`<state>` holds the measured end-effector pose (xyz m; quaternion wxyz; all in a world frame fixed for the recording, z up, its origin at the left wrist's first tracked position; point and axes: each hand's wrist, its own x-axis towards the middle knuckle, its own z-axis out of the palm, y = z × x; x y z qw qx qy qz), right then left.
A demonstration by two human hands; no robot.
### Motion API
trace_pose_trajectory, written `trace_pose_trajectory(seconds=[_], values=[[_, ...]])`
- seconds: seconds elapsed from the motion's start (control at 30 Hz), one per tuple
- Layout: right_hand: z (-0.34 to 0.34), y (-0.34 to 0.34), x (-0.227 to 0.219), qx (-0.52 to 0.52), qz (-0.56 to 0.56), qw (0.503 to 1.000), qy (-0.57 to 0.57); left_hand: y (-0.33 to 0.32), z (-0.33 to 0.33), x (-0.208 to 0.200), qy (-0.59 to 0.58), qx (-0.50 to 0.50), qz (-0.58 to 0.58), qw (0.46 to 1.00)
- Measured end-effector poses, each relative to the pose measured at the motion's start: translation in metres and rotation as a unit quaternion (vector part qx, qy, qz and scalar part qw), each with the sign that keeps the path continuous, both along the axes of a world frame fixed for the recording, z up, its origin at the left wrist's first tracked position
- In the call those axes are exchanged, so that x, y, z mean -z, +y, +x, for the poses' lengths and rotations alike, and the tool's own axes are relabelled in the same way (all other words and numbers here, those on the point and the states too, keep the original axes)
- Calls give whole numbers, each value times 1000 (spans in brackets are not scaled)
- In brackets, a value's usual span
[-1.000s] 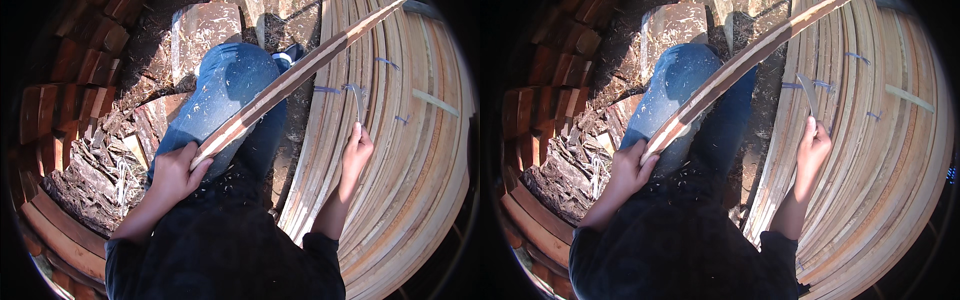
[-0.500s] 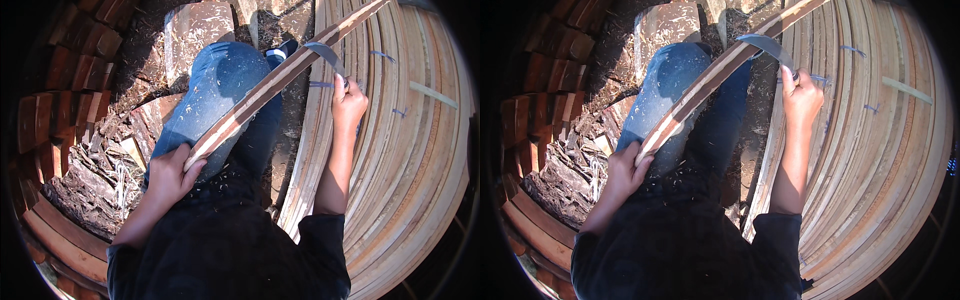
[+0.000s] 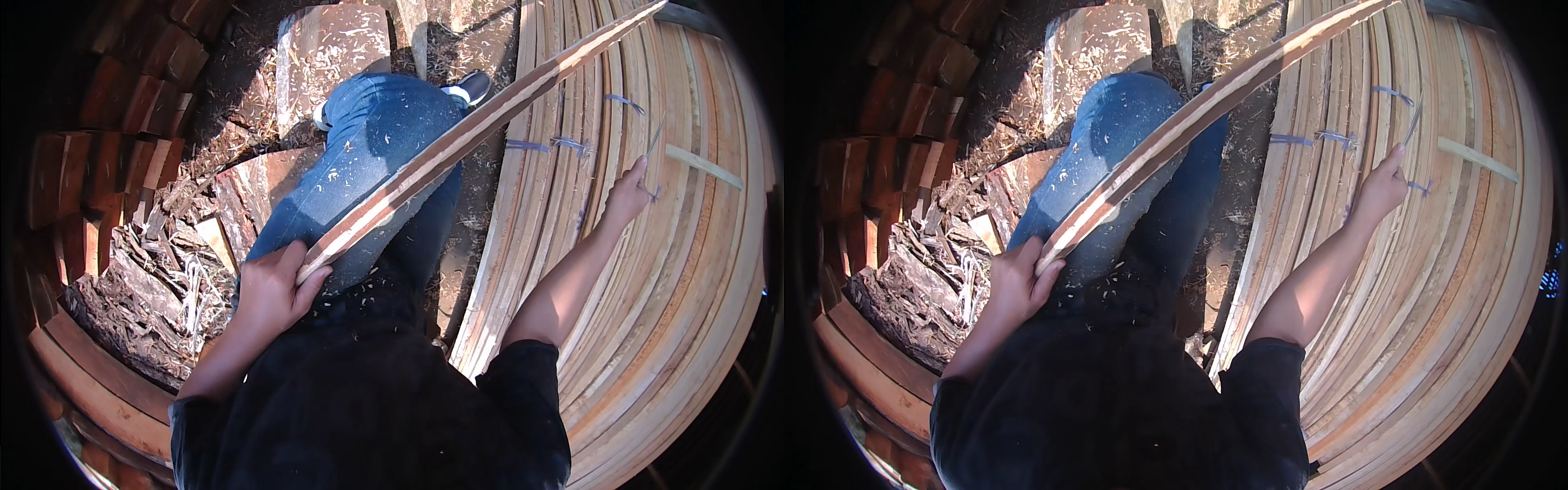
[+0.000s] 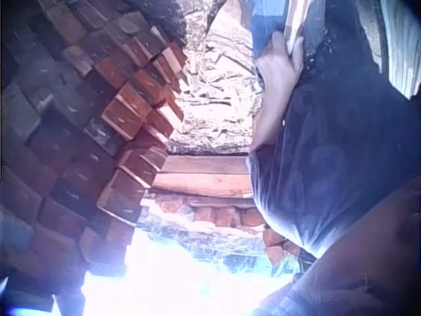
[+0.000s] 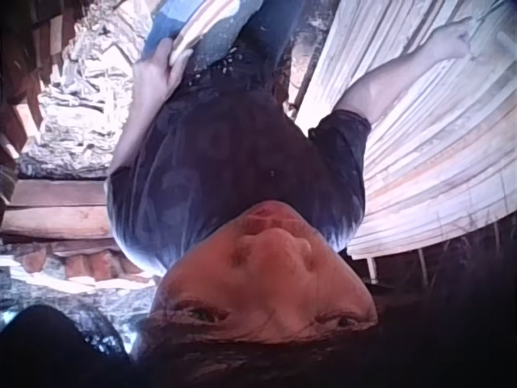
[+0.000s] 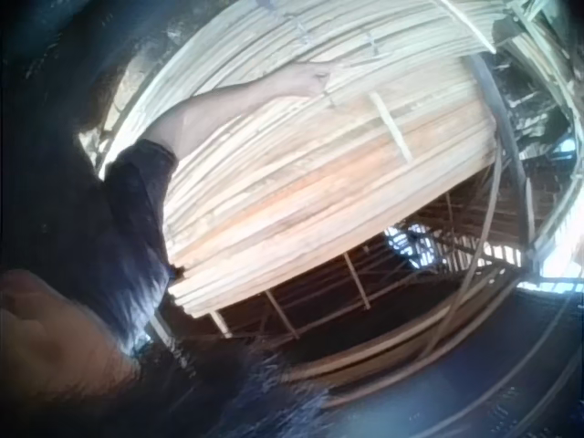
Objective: The person sits on the ground and uses a curved knife to shave a long, thin piece of wood held between their legs. They repeatedly scrape the blade along the wood to remove thin strips.
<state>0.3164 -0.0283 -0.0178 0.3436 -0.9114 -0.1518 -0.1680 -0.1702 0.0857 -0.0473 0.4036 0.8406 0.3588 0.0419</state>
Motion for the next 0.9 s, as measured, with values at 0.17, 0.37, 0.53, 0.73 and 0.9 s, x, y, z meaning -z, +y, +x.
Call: trace_pose_trajectory(seconds=[0.17,0.37,0.53,0.73,0.9], values=[[-86,8,-30,-186,-156,970,-18,0,1,-2,-1,-44,-37,998],[-159,35,-2,-320,-201,926,9,7,4,-8,-34,-39,-84,995],[-184,44,-9,-375,-248,893,4,10,4,-2,-79,-31,-86,993],[-188,39,-10,-374,-279,884,-3,8,9,-8,-8,-1,-61,998],[-178,45,-15,-373,-315,871,-62,4,10,-7,16,1,-67,998]])
